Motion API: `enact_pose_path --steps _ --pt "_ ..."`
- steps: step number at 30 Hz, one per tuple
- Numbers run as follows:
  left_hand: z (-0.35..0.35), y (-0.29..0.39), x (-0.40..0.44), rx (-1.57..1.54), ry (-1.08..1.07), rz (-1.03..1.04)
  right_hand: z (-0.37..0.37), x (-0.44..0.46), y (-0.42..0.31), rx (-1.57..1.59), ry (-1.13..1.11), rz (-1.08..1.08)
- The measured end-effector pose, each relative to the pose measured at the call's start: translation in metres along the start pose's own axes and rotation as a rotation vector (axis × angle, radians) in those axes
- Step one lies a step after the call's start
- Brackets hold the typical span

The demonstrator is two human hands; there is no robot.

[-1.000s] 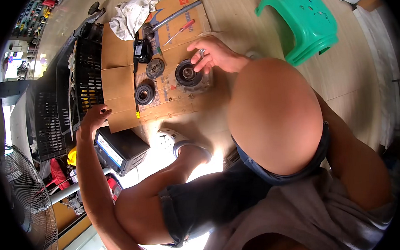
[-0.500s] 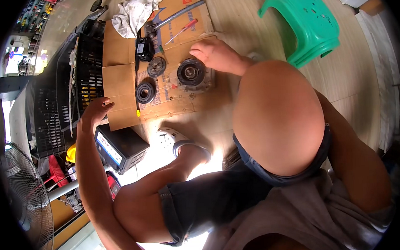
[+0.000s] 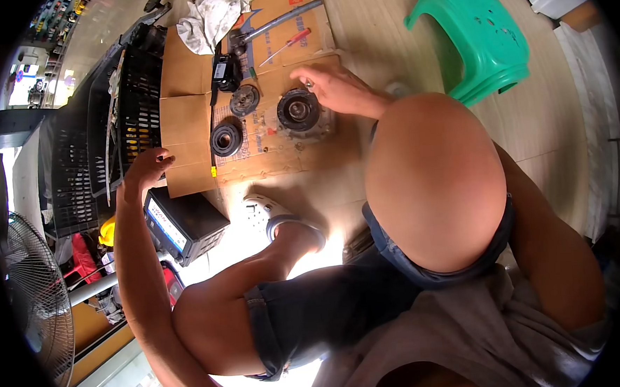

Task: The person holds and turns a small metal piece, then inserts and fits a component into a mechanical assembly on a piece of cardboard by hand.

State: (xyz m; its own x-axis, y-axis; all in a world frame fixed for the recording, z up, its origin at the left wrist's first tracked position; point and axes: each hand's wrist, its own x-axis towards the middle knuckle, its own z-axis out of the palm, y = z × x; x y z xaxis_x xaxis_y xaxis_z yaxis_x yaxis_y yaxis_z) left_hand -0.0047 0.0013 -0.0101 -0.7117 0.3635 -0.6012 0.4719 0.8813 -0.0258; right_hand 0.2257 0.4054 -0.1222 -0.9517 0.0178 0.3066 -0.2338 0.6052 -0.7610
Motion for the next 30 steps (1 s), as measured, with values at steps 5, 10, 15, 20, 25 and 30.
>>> enact_pose_path --steps 5,10,15,20,25,30 --pt "0.0 -0.003 0.001 0.02 0.011 0.001 -0.005 0.007 -0.014 -0.256 -0.014 0.023" --pt "-0.002 -0.002 -0.003 0.017 0.004 0.001 -0.011 0.001 -0.027 -0.224 0.038 -0.084" --pt "0.001 -0.007 -0.001 0.018 0.013 0.026 -0.02 -0.002 -0.022 -0.13 -0.065 0.042" --pt "0.004 -0.01 0.001 0.004 0.021 0.033 -0.024 -0.005 -0.024 0.146 -0.111 0.045" --pt "0.002 -0.006 -0.003 0.014 0.008 0.017 -0.019 0.0 -0.017 0.083 -0.013 0.194" --pt "0.001 -0.005 -0.005 0.03 0.006 0.031 -0.027 0.009 -0.024 0.396 0.003 0.511"
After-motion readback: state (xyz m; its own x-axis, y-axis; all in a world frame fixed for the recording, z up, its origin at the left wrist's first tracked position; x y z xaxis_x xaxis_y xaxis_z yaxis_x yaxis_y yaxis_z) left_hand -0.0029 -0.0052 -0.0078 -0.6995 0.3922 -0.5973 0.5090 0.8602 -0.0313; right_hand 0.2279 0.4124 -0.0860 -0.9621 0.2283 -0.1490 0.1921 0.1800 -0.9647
